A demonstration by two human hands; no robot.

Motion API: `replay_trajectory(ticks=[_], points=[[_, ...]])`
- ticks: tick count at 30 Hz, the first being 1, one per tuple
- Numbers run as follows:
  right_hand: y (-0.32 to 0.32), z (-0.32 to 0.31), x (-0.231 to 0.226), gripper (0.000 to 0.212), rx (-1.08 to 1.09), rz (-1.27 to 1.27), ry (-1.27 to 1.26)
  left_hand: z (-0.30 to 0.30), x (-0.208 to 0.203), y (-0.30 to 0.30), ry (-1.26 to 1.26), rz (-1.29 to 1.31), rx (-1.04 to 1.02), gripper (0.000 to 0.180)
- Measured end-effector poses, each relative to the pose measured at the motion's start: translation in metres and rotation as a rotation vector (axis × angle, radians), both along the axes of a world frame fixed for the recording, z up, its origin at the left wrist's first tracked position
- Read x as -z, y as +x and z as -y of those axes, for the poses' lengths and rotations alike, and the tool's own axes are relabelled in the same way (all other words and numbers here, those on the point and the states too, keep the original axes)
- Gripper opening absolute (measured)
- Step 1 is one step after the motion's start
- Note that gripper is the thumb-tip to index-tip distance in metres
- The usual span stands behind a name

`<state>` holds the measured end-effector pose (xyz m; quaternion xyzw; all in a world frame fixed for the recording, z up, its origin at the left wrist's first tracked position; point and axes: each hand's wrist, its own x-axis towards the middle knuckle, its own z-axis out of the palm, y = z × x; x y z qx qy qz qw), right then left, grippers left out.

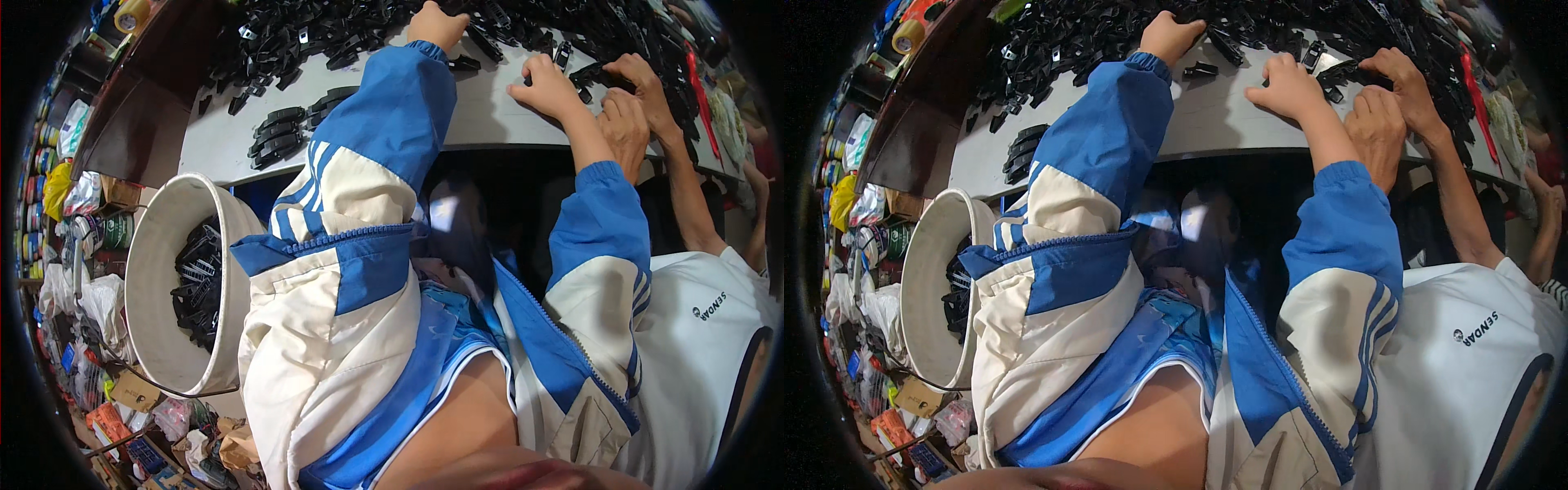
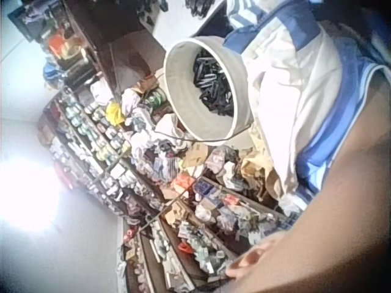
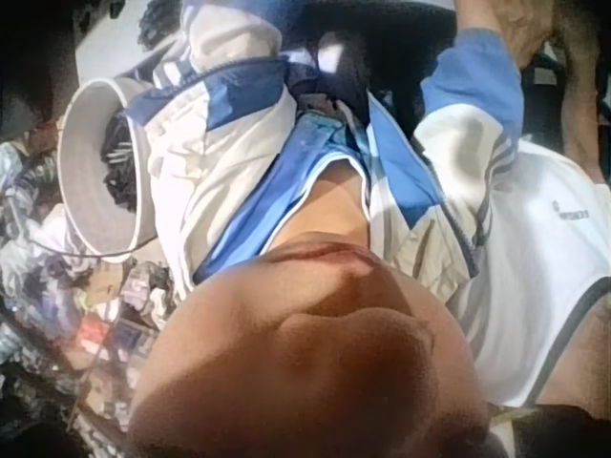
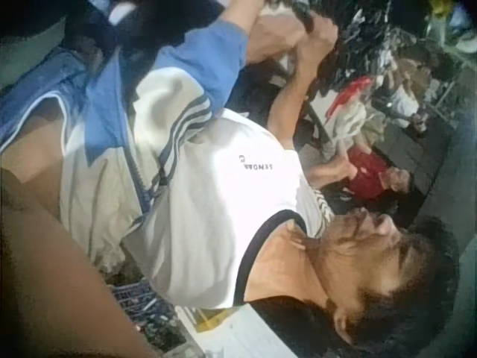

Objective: The person assembles plastic components by taking plastic pieces from a table, snapping them together by hand, and lining up the assembled parts on the table.

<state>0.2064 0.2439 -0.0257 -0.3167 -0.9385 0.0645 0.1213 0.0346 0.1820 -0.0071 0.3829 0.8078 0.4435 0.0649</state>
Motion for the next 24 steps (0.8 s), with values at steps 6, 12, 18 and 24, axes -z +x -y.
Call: replay_trajectory(ticks=[6,12,18,24], points=[[-0.029,-0.016,-0.012,0.042,0.202,-0.141,-0.379,0.01,-0.004,0.011,0.243,-0.045,-0.112,0.047],[-0.055,-0.008,-0.027,0.043,0.177,-0.215,-0.345,0.044,-0.01,0.04,0.565,0.144,0.017,0.03],[-0.004,0.023,-0.052,0.031,-0.25,-0.557,-1.266,0.101,0.002,0.066,0.36,-0.272,0.143,0.018],[0.015,0.036,-0.049,0.037,-0.28,-0.124,-0.787,0.11,0.019,0.076,-0.072,-0.453,0.192,0.026]])
